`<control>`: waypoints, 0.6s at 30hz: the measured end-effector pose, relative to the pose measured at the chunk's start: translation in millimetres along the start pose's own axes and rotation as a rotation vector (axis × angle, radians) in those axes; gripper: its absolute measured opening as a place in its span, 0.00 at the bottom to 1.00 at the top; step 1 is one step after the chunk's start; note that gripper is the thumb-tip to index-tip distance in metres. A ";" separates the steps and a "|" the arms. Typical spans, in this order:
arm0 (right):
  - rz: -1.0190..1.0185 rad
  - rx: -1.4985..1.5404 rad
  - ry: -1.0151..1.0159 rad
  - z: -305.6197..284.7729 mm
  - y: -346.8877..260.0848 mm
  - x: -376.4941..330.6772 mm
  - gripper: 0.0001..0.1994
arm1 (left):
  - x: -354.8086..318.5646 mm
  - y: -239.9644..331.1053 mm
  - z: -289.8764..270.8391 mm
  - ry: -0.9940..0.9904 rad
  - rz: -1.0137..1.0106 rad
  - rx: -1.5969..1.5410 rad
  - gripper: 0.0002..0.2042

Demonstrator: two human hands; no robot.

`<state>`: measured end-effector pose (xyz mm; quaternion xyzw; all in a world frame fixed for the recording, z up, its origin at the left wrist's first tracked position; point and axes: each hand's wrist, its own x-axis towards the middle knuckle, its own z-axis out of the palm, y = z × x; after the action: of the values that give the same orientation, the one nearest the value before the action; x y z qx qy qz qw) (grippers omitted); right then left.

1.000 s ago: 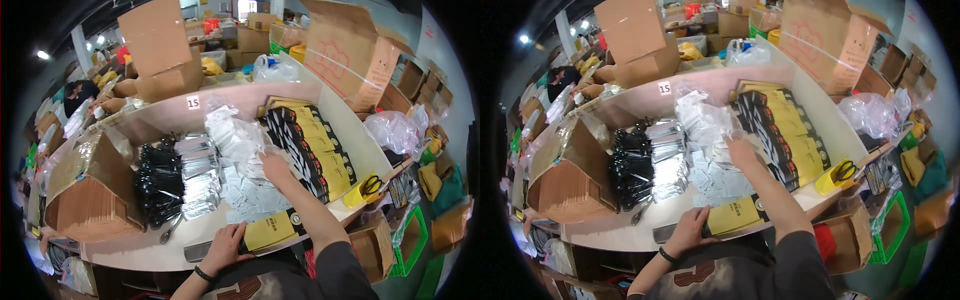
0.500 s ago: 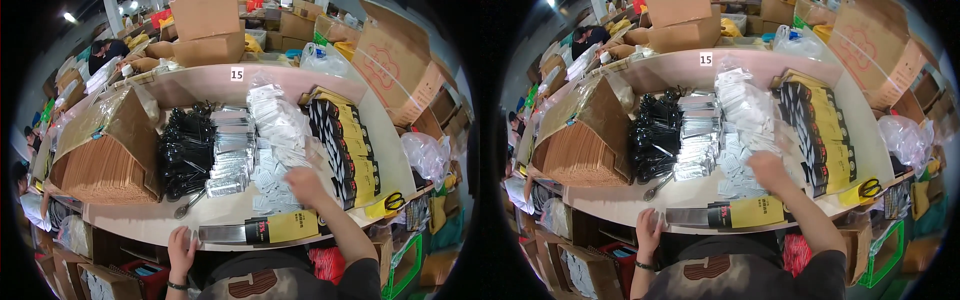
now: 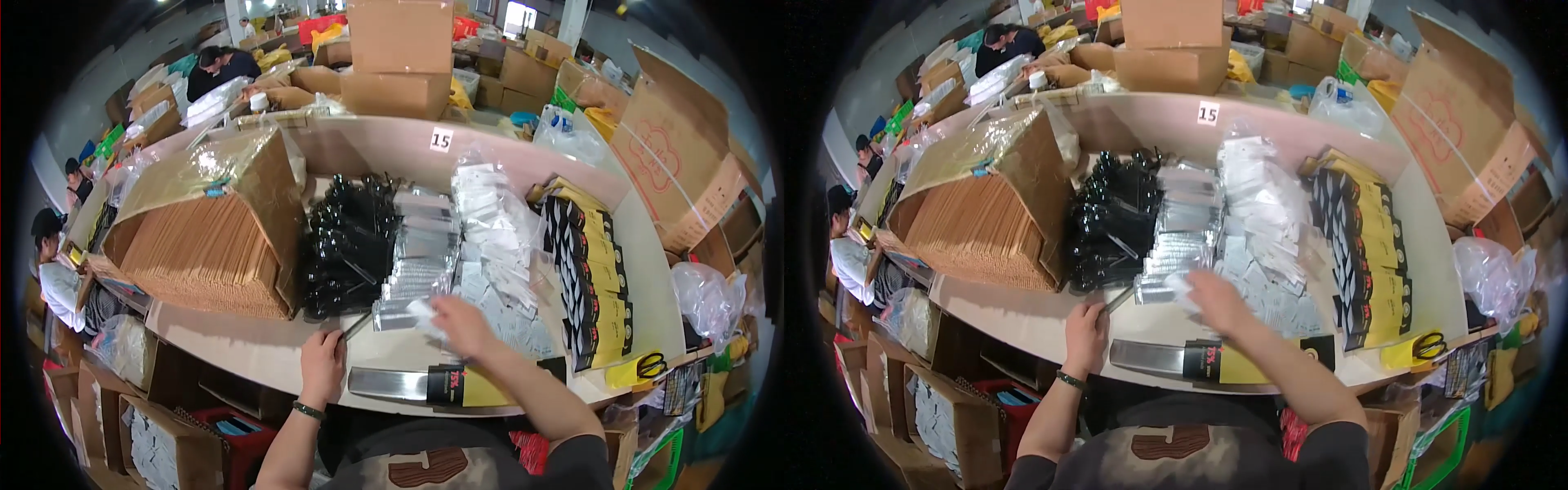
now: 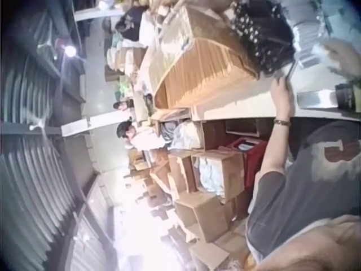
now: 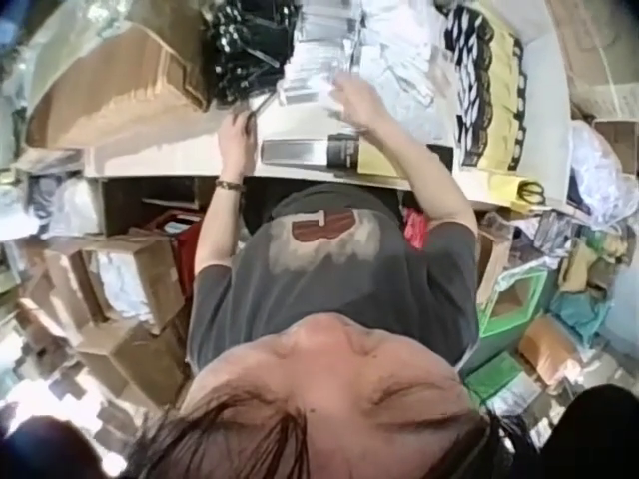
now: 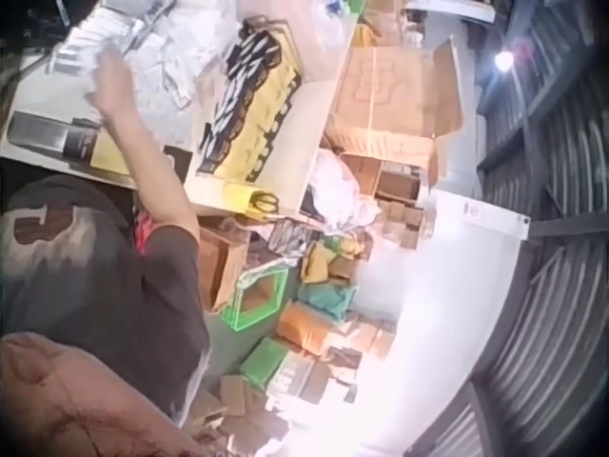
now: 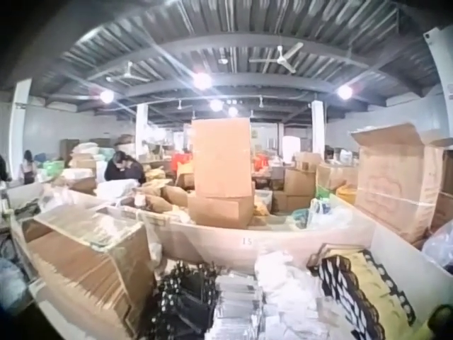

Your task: Packing silver and black items into yellow and black protective sleeves at a workstation.

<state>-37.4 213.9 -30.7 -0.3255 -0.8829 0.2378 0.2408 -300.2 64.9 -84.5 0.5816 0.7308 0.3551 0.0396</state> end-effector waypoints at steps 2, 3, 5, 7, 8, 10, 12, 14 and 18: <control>-0.115 -0.143 -0.191 41.2 -0.8 15.8 0.09 | -11.3 2.9 -19.8 0.027 0.006 0.095 0.08; -0.102 -0.219 -0.139 62.4 6.0 20.0 0.08 | -12.0 -2.6 -15.3 0.051 0.015 0.114 0.08; 0.019 -0.306 -0.168 80.4 10.1 21.6 0.07 | -14.6 -7.8 -3.0 0.079 0.009 0.101 0.08; 0.104 -0.321 -0.240 78.8 0.5 20.4 0.06 | -16.1 -7.6 -3.5 0.108 -0.005 0.075 0.08; 0.007 -0.406 -0.183 77.3 -2.7 17.8 0.06 | -20.1 -6.3 -5.6 0.144 -0.040 0.035 0.07; -0.114 -0.494 -0.122 82.0 2.4 12.8 0.06 | -23.0 -3.3 -7.2 0.204 -0.081 -0.002 0.07; -0.099 -0.475 -0.064 88.6 9.8 14.7 0.06 | -22.4 -3.7 -8.3 0.156 -0.048 -0.022 0.06; -0.087 -0.487 -0.141 80.4 0.8 15.0 0.07 | -23.6 -6.5 -8.0 0.146 -0.064 -0.003 0.05; -0.030 -0.568 -0.367 75.0 0.9 22.4 0.08 | -25.2 -10.7 -5.5 0.138 -0.017 -0.028 0.06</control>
<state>-95.6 210.2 -83.0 -0.3181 -0.9473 0.0333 -0.0191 -303.5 39.4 -95.3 0.5489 0.7317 0.4041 0.0005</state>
